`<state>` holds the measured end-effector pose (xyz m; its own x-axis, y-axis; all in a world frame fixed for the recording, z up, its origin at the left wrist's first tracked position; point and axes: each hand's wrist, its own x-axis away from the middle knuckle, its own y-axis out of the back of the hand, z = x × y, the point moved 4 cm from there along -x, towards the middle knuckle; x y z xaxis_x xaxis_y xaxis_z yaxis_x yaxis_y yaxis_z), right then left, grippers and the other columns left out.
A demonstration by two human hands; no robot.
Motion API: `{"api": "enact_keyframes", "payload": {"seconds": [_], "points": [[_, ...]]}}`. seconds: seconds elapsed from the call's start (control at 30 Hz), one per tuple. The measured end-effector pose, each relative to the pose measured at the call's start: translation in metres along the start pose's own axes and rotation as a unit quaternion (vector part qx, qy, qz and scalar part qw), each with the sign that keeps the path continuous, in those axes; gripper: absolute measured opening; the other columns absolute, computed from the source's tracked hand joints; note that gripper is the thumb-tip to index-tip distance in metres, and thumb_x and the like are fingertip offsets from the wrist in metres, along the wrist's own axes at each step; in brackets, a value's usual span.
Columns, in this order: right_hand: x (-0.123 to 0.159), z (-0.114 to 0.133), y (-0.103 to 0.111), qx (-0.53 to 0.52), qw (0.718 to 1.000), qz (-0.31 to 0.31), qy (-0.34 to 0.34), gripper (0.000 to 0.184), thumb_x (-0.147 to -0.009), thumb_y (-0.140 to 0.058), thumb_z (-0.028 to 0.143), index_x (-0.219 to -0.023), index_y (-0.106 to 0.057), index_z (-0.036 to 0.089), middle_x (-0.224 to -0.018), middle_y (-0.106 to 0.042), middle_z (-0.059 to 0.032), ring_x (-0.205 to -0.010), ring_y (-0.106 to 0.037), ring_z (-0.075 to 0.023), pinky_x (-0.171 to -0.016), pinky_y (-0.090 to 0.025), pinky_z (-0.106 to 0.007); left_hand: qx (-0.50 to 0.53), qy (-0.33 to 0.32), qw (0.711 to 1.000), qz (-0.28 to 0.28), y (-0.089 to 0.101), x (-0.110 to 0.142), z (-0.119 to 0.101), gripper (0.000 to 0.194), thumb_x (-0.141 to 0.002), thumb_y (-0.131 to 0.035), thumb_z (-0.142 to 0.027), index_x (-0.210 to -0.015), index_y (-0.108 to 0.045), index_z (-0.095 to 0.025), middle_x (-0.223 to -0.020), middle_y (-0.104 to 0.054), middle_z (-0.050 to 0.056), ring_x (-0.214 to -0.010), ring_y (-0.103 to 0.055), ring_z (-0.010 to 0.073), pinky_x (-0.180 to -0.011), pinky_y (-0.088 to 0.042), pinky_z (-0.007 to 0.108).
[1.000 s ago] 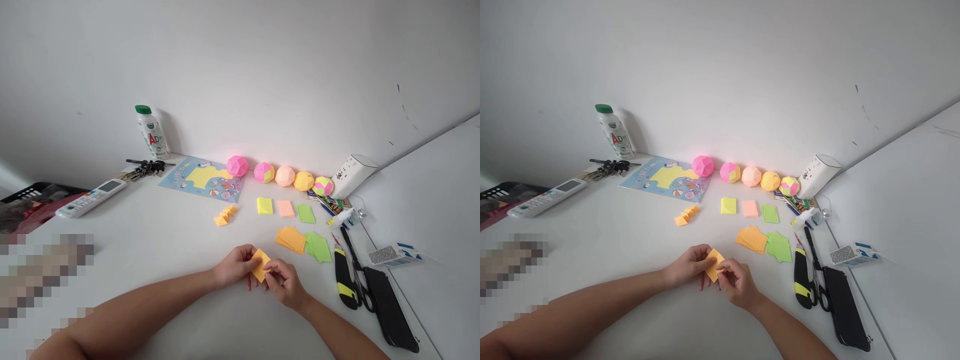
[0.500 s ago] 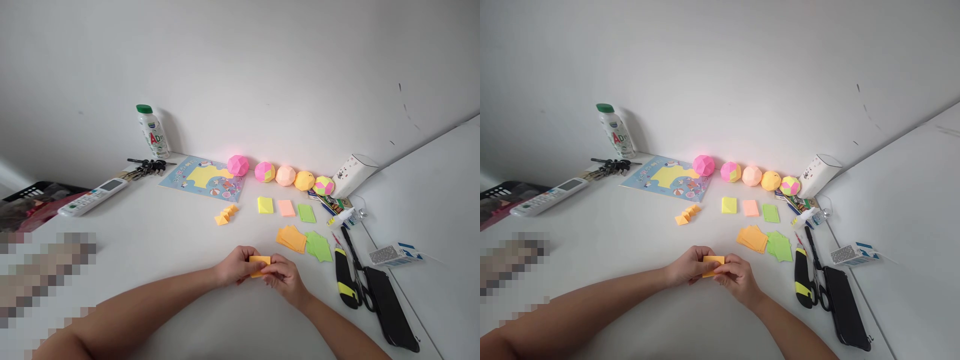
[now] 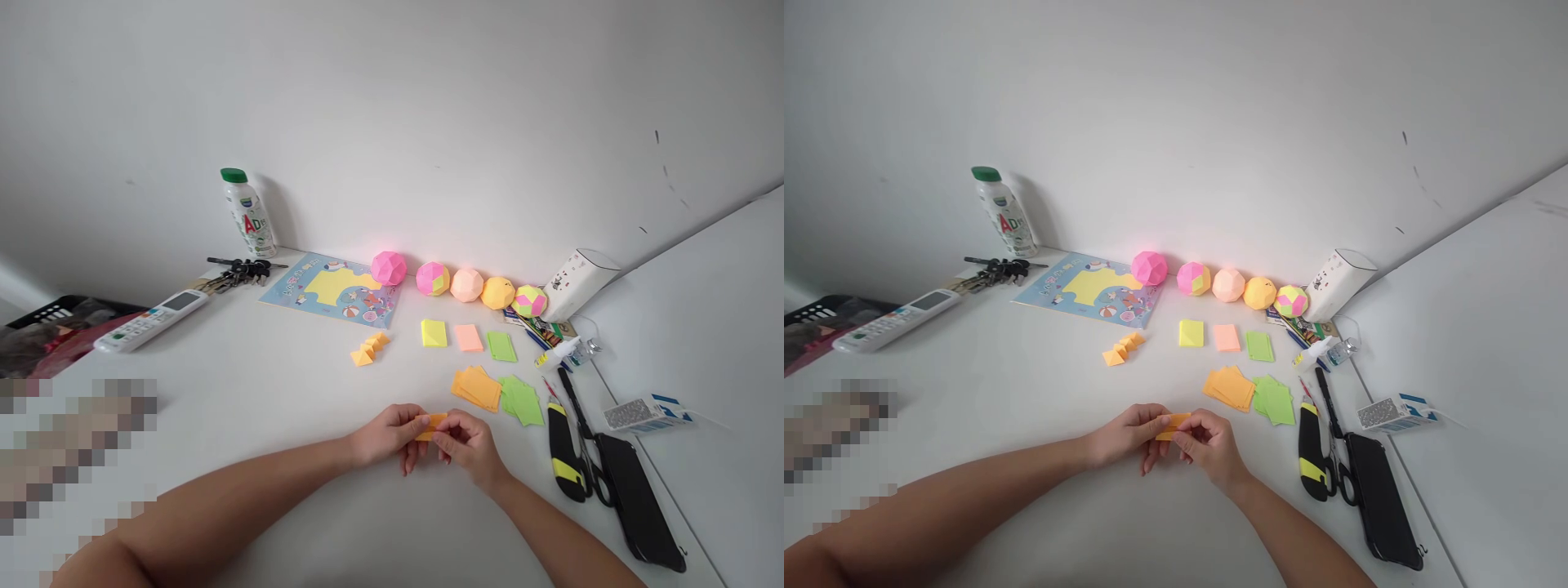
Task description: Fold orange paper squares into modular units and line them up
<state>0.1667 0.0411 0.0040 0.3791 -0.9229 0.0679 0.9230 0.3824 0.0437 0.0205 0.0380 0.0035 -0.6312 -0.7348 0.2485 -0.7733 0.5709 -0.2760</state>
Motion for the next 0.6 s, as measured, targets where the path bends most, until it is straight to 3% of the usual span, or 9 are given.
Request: {"api": "enact_keyframes", "payload": {"seconds": [0.13, 0.33, 0.6], "points": [[-0.0007, -0.001, 0.0011, -0.003, 1.0, -0.001, -0.011, 0.017, -0.075, -0.065, 0.03, -0.07, -0.057, 0.016, -0.056, -0.056, 0.0029, -0.044, -0.05, -0.0085, -0.042, -0.041, -0.021, -0.005, 0.0, 1.0, 0.014, 0.0001, 0.0004, 0.0017, 0.038, -0.074, -0.057, -0.051, -0.081, -0.052, -0.014, -0.066, -0.061, 0.001, -0.044, -0.055, 0.0103, -0.043, -0.043, 0.024], [-0.0008, -0.0028, 0.0018, -0.04, 0.999, 0.019, -0.014, 0.018, -0.073, -0.068, 0.028, -0.082, -0.058, 0.017, -0.062, -0.06, 0.0018, -0.049, -0.053, -0.0094, -0.047, -0.046, -0.023, 0.028, -0.017, 0.999, 0.019, 0.0028, -0.0031, 0.0049, 0.037, -0.074, -0.059, -0.049, -0.082, -0.054, -0.013, -0.068, -0.061, 0.002, -0.045, -0.057, 0.0104, -0.043, -0.047, 0.024], [-0.0005, -0.0018, 0.0001, -0.052, 0.999, 0.0, -0.014, 0.015, -0.076, -0.065, 0.029, -0.073, -0.055, 0.017, -0.055, -0.059, 0.0027, -0.045, -0.052, -0.0095, -0.045, -0.043, -0.022, 0.016, -0.022, 0.999, 0.04, 0.0018, -0.002, 0.0014, 0.032, -0.077, -0.059, -0.044, -0.083, -0.056, -0.013, -0.076, -0.063, 0.004, -0.049, -0.059, 0.0104, -0.044, -0.047, 0.023]]}}
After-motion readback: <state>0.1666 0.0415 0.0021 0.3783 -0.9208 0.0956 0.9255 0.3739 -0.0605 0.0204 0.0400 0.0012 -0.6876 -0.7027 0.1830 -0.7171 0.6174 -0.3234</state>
